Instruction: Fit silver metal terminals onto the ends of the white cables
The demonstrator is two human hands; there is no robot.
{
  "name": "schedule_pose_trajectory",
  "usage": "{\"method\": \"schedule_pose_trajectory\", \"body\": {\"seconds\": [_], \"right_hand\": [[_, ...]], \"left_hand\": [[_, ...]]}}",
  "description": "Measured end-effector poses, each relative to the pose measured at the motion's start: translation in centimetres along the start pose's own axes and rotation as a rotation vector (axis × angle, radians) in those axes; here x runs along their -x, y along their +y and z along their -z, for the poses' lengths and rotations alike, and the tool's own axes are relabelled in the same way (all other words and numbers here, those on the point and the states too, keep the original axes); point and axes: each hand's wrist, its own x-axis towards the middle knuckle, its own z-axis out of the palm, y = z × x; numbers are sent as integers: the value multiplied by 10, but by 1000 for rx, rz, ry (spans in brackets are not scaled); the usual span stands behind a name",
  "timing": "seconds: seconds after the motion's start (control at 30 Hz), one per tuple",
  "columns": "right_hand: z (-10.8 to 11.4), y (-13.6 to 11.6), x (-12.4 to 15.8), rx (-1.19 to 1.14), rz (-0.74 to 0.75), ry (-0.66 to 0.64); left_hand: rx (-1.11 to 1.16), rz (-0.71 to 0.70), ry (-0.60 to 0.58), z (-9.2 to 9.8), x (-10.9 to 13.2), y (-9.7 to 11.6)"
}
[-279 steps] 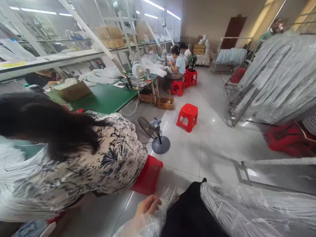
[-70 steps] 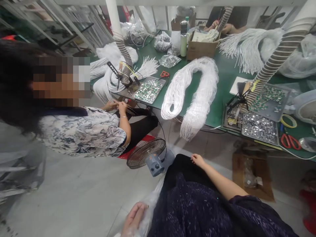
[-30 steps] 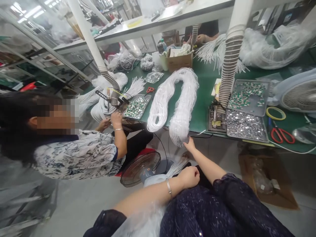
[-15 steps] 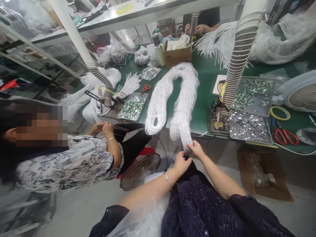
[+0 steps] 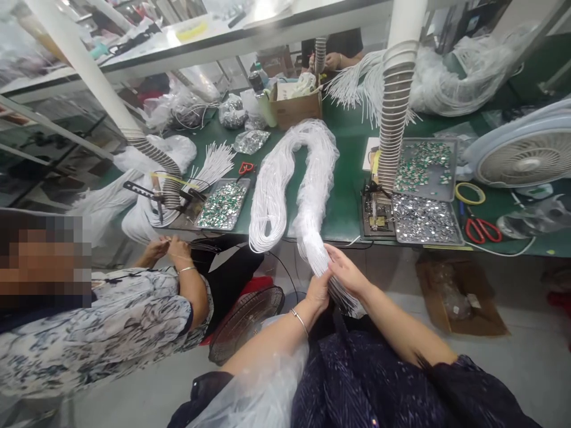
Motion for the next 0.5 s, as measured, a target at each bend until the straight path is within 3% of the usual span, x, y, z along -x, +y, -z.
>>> {"method": "schedule_pose_trajectory", "body": {"seconds": [0.1,0.17,0.23,0.33,0.5], "right_hand": [[16,6,47,-107,-9,131],[29,18,70,-145,-153,134],[37,31,77,-181,-292,114],[42,47,55,-264,-336,164],[66,66,5,-340,-221,373]], "left_hand": [[20,59,5,-9,4,6],[39,77,11,-14,6,10],[60,79,11,-18,7,15],[62,93,4,-23,10,21],[-24,134,24,-18,14,29]]}}
